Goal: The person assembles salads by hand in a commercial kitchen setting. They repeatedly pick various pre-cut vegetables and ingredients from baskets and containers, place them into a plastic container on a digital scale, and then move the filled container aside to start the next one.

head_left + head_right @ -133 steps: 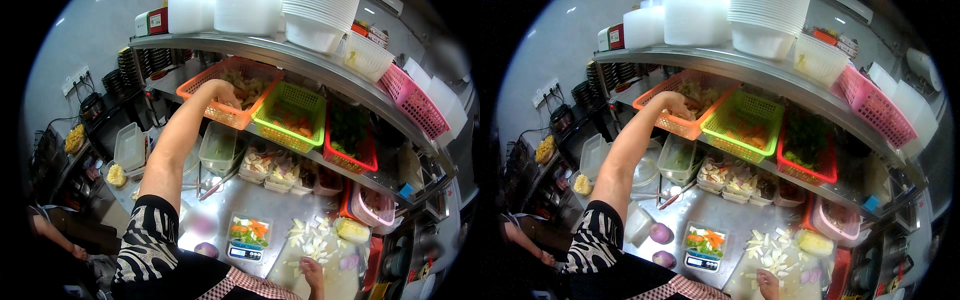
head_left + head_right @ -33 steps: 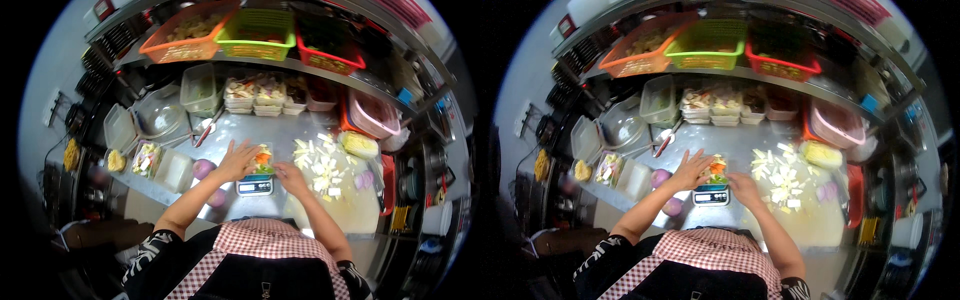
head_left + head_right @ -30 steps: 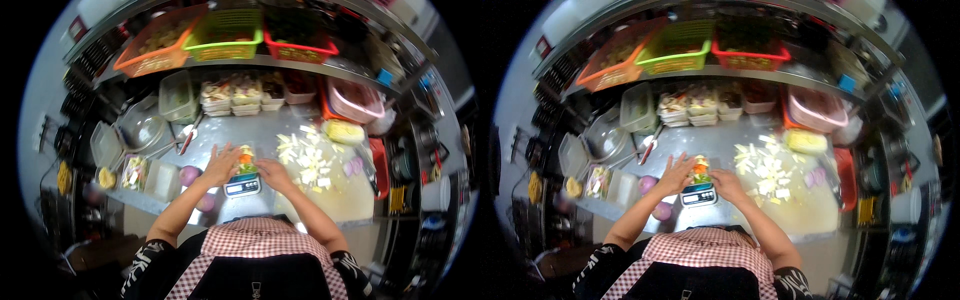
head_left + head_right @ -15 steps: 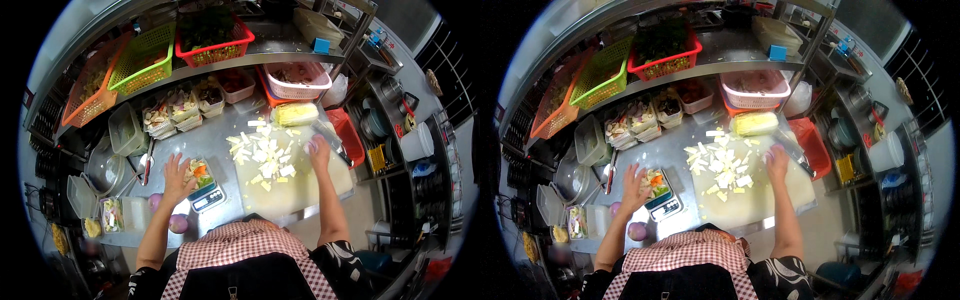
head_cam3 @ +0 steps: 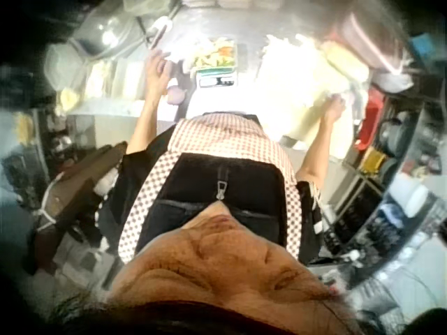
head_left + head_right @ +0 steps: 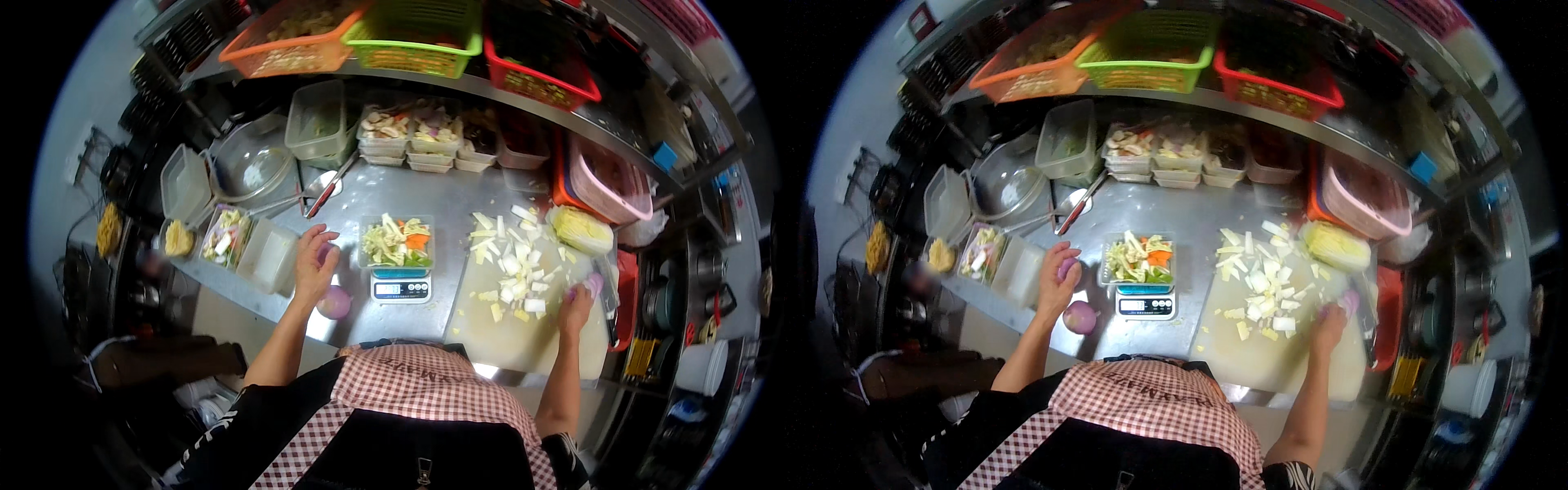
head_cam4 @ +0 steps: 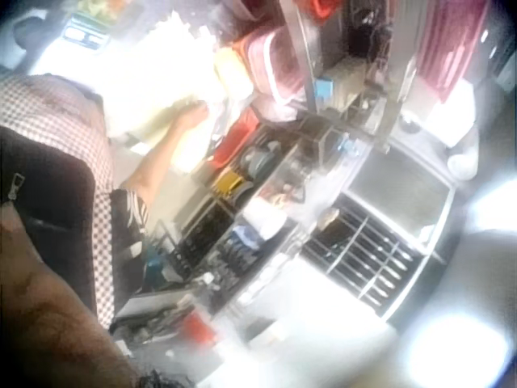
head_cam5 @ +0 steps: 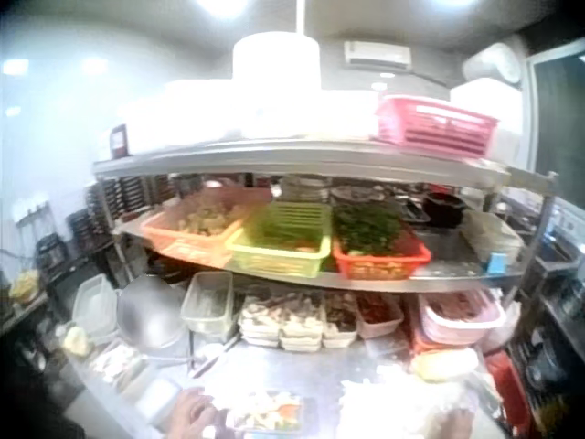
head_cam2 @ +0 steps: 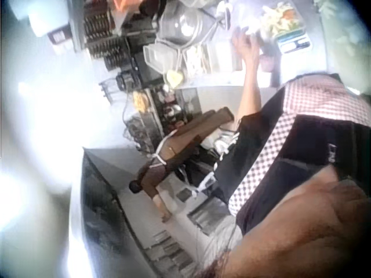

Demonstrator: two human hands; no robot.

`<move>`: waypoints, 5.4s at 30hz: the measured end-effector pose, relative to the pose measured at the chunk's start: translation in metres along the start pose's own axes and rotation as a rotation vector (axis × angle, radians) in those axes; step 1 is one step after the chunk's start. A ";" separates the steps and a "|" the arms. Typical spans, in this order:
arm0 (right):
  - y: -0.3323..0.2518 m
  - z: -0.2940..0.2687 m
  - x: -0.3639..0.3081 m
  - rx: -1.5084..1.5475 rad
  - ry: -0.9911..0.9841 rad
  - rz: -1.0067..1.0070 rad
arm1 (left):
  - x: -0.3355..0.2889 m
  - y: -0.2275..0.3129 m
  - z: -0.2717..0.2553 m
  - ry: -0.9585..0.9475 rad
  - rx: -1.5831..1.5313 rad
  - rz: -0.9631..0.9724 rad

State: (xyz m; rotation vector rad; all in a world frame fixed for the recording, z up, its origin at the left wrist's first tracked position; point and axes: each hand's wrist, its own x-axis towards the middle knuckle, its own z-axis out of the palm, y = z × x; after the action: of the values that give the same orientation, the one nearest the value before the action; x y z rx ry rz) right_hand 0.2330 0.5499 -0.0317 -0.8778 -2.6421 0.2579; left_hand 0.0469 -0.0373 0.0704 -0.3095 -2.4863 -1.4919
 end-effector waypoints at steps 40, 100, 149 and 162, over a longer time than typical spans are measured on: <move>-0.383 -0.022 -0.025 0.616 -0.517 -0.467 | 0.002 0.002 0.002 -0.038 -0.104 -0.079; -0.128 -0.164 0.223 0.282 0.366 -0.833 | 0.046 0.059 0.090 -0.563 0.512 0.491; -0.058 -0.053 -0.010 1.036 -0.259 0.703 | 0.094 0.026 0.059 -0.418 -0.009 0.262; -0.276 -0.056 -0.045 0.672 -0.494 -0.339 | 0.051 0.006 0.094 -0.650 0.482 0.424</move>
State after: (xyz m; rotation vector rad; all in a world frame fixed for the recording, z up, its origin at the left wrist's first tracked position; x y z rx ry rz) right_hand 0.1373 0.3070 0.0840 -0.1475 -2.7457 1.3107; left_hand -0.0075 0.0519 0.0473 -1.2908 -2.8706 -0.6533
